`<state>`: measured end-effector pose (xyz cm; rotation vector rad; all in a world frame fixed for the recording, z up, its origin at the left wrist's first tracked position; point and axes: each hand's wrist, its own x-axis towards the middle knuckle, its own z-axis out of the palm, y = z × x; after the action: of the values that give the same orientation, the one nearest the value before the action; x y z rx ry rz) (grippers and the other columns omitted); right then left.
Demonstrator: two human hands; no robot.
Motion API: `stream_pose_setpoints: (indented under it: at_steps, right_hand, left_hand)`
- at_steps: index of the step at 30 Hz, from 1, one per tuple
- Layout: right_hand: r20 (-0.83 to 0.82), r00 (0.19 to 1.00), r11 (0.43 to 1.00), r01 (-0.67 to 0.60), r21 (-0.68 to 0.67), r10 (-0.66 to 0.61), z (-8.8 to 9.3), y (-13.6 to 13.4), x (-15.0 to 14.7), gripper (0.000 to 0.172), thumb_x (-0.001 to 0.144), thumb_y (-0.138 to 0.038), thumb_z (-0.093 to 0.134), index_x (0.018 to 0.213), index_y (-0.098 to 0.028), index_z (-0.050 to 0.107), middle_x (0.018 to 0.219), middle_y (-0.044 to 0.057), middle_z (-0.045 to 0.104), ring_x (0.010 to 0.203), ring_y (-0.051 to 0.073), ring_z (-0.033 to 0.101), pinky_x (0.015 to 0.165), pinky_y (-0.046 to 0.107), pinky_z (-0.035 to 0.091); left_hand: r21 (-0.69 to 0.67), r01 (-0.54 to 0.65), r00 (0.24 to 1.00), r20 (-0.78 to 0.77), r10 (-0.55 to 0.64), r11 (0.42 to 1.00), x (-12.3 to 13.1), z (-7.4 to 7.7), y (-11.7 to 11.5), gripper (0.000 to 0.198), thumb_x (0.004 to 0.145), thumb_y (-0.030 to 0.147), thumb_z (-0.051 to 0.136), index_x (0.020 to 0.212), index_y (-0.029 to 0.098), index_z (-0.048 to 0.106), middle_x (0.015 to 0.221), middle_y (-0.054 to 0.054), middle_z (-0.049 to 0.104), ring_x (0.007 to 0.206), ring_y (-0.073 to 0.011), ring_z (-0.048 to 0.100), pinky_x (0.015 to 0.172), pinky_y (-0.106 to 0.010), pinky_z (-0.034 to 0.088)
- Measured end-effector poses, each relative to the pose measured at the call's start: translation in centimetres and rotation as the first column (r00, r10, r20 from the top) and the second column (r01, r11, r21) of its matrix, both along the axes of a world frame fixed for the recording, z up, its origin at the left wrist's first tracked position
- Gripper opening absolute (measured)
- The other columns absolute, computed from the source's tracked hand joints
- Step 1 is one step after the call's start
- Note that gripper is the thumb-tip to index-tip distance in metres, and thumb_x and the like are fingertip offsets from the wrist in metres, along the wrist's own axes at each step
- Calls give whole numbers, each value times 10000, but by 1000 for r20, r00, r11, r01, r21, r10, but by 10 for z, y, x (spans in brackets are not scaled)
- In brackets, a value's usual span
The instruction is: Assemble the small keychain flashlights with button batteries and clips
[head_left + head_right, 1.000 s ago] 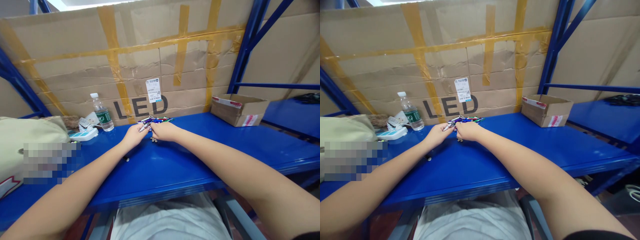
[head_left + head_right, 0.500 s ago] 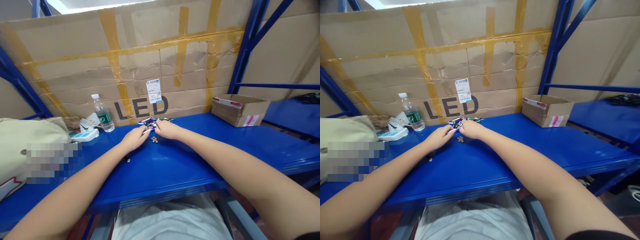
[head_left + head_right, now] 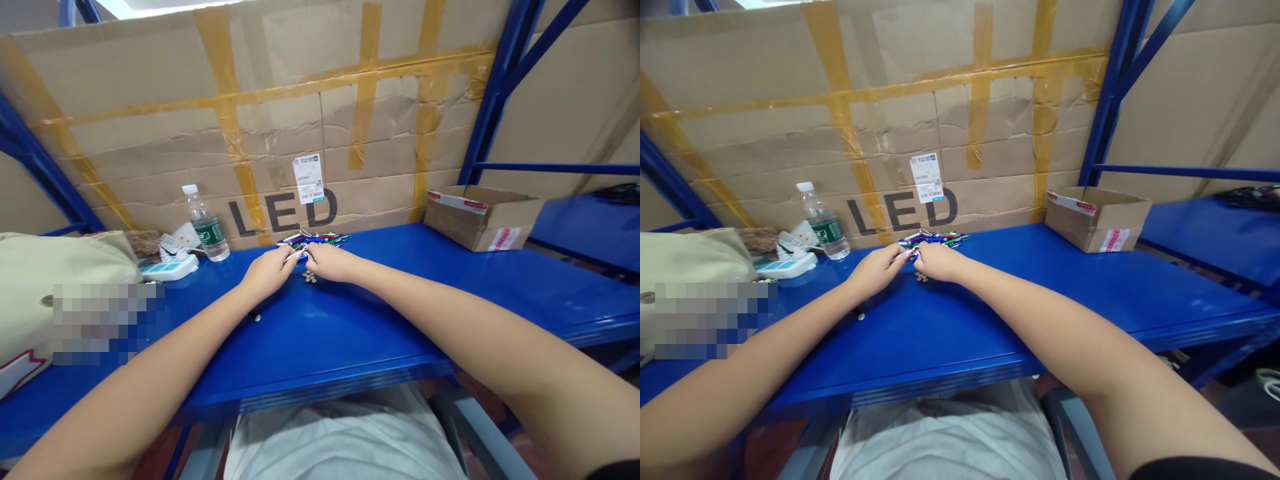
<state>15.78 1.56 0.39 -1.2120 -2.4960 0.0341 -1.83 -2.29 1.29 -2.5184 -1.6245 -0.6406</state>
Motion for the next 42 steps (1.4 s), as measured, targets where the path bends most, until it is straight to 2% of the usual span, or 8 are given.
stream_pose_setpoints:
  at_steps: [3,7,16,24,27,31,35,42]
  right_hand:
    - [-7,997,996,-83,-41,83,2,2,4,174,847,-232,431,903,-141,569,944,129,683,753,210,610,649,281,424]
    - [-86,967,955,-250,-158,239,8,4,13,105,864,-230,453,793,-179,512,831,61,659,685,159,581,630,253,429]
    - [-435,878,748,-423,-511,200,4,17,19,226,935,-267,396,721,-198,422,505,-53,460,415,91,455,445,216,408]
    - [-465,868,712,-439,-548,177,7,8,13,220,952,-248,331,765,-192,432,519,-50,460,403,82,444,427,205,392]
    - [-436,884,787,-387,-480,169,10,4,14,142,936,-246,367,826,-190,435,546,-52,476,422,91,446,454,223,385]
    - [-421,881,945,-297,-137,216,10,1,16,75,891,-241,486,927,-176,473,657,-30,537,568,112,499,563,238,383]
    - [-294,898,937,-350,-20,329,6,6,16,89,868,-239,526,832,-162,551,738,8,586,690,131,527,640,250,377]
    - [-368,886,954,-300,6,281,-1,12,10,131,819,-233,594,913,-144,568,780,25,619,692,134,541,619,239,374]
  left_hand:
    - [-14,-11,1000,-11,11,1000,-1,0,2,349,941,451,350,964,203,594,923,-70,685,851,-247,627,699,-317,437]
    - [-42,156,988,16,-156,987,-9,0,9,339,942,424,371,1068,209,600,1034,-64,684,929,-231,630,801,-326,460]
    - [75,279,960,-49,-275,957,-9,-6,10,384,933,302,422,1305,219,468,1301,-78,571,1157,-229,551,947,-369,441]
    - [120,264,964,-54,-260,957,-6,-3,12,318,931,325,436,1195,222,581,1161,-59,656,1043,-225,607,872,-351,473]
    - [141,268,963,-25,-267,953,-8,-1,12,309,932,323,432,1164,215,606,1120,-66,669,1013,-221,616,851,-341,473]
    - [168,232,969,42,-243,958,-13,0,14,265,916,295,461,1077,195,646,1004,-68,693,903,-206,635,782,-318,476]
    - [193,246,961,82,-266,950,-13,1,13,213,894,276,492,981,189,665,915,-51,697,828,-183,632,743,-288,466]
    - [22,217,925,314,-213,976,-2,2,3,231,895,321,473,948,177,645,715,1,664,542,-113,573,575,-232,444]
